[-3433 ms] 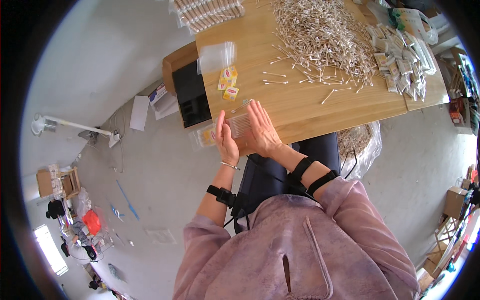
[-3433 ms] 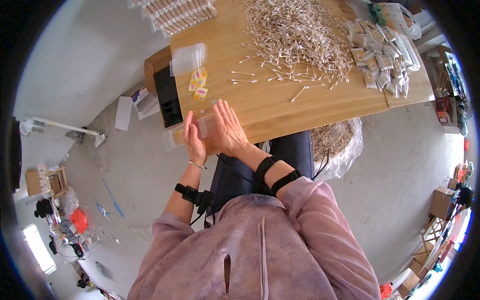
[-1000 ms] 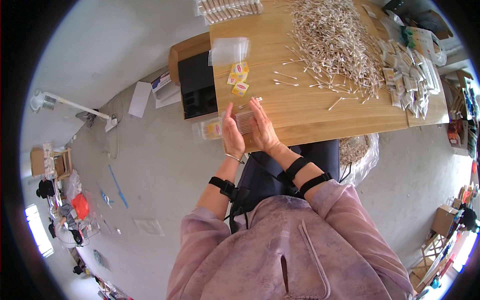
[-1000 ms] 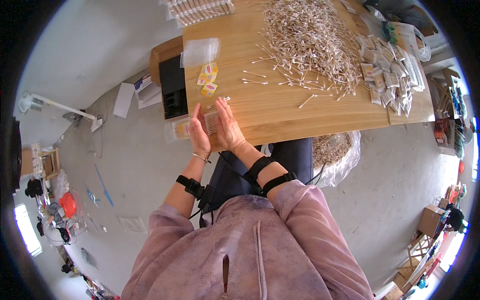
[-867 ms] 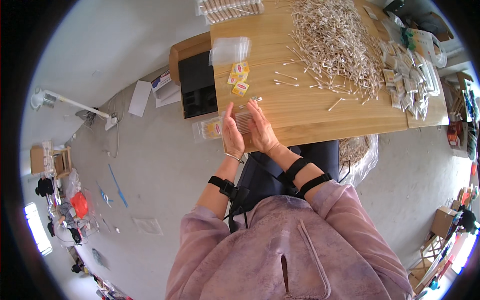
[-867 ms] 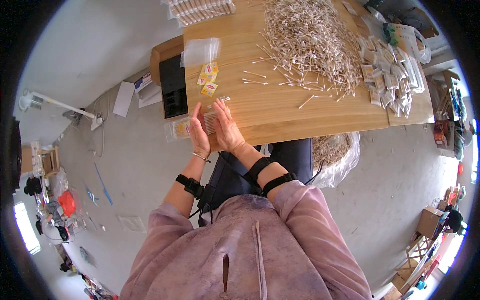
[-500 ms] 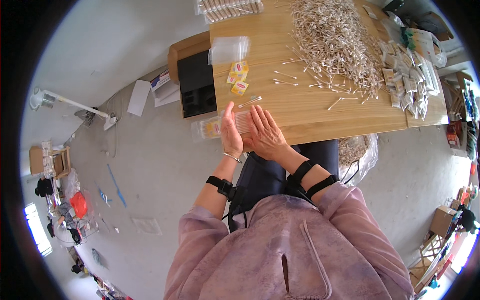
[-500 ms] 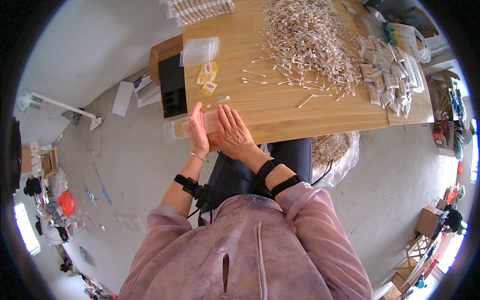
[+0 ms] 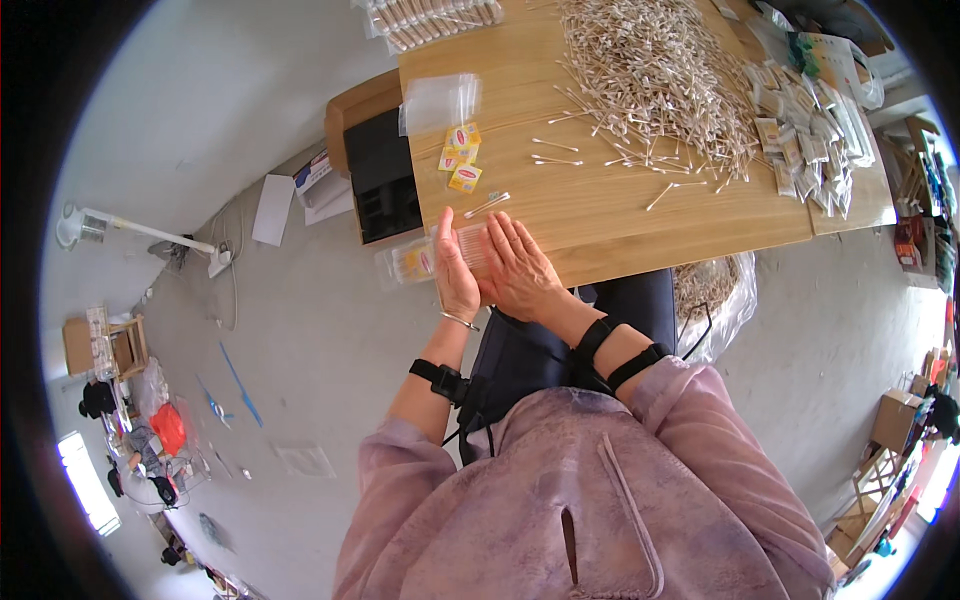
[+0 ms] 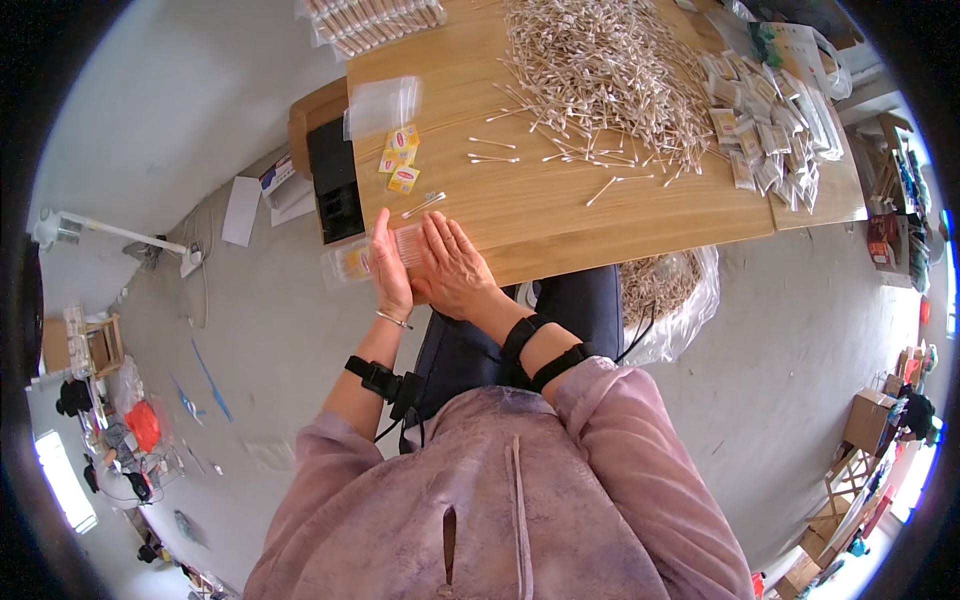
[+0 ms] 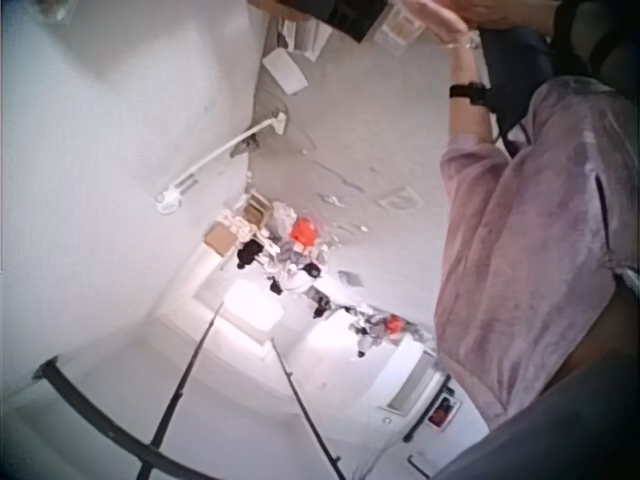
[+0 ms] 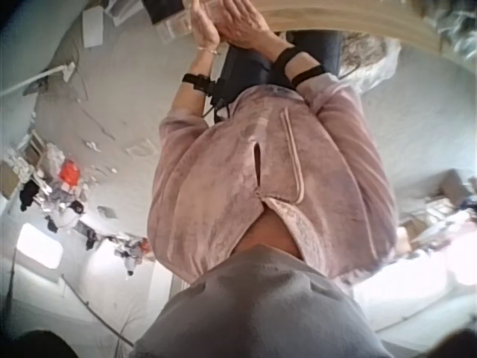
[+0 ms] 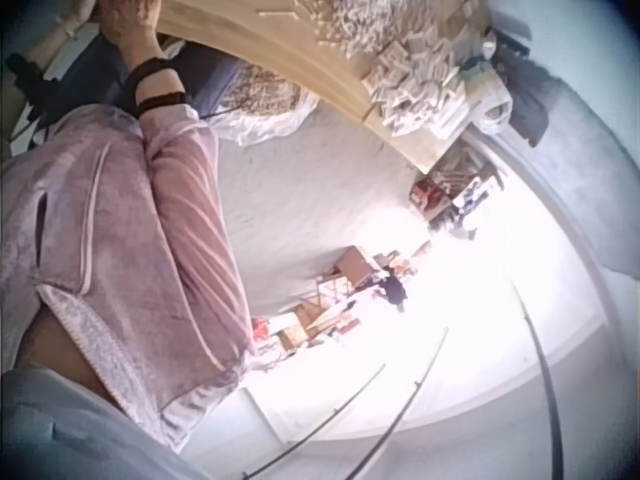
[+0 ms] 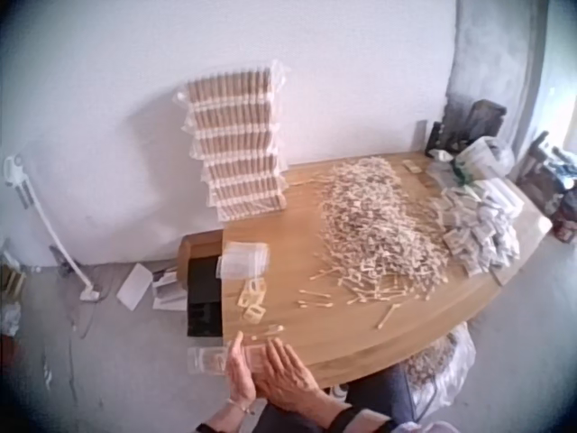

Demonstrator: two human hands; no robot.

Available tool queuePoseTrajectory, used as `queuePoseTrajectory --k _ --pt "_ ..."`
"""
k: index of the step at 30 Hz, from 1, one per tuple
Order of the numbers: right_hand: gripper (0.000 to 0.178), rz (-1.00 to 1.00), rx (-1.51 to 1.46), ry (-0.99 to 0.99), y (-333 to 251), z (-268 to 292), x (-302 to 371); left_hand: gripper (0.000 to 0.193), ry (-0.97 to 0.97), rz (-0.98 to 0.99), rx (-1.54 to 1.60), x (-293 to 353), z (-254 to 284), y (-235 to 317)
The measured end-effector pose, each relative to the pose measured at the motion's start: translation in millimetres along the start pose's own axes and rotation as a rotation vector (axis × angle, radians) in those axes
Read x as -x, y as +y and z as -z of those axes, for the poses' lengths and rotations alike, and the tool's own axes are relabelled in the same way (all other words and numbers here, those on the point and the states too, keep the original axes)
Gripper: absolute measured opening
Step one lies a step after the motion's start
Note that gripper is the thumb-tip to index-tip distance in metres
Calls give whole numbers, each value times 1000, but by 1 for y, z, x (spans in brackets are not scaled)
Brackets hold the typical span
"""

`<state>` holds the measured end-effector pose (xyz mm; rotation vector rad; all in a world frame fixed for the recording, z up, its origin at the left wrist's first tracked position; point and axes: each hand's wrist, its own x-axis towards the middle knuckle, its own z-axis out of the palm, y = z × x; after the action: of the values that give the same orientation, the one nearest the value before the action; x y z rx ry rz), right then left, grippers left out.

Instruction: Packing cotton swabs into plastic bags.

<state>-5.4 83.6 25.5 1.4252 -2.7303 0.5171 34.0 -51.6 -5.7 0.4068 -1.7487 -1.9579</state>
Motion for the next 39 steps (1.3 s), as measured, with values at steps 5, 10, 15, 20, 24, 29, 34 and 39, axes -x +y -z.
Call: queuePoseTrajectory --k 5,10,15,20,24,29,34,39 --pt "77 -9 -48 8 -3 -1 0 90 -62 34 41 0 3 7" --pt "72 -119 -10 10 -16 -6 -6 90 -79 31 -2 2 0 13" --pt "70 -91 -43 11 -22 -8 -3 85 -73 -3 -141 1 7 18" --pt "70 -81 -8 -7 -26 -5 -7 79 -56 -27 -321 10 23 26" --pt "70 -95 -3 -38 -26 -6 -7 74 -42 -46 -470 16 41 34" --pt "73 -72 -83 4 -25 -7 -8 59 38 -111 -721 5 68 33" --pt "75 -101 -71 -32 -29 -5 -13 57 47 55 -1150 5 89 12" --pt "76 -87 -89 -36 -33 -9 -16 59 51 136 -949 2 102 -5"
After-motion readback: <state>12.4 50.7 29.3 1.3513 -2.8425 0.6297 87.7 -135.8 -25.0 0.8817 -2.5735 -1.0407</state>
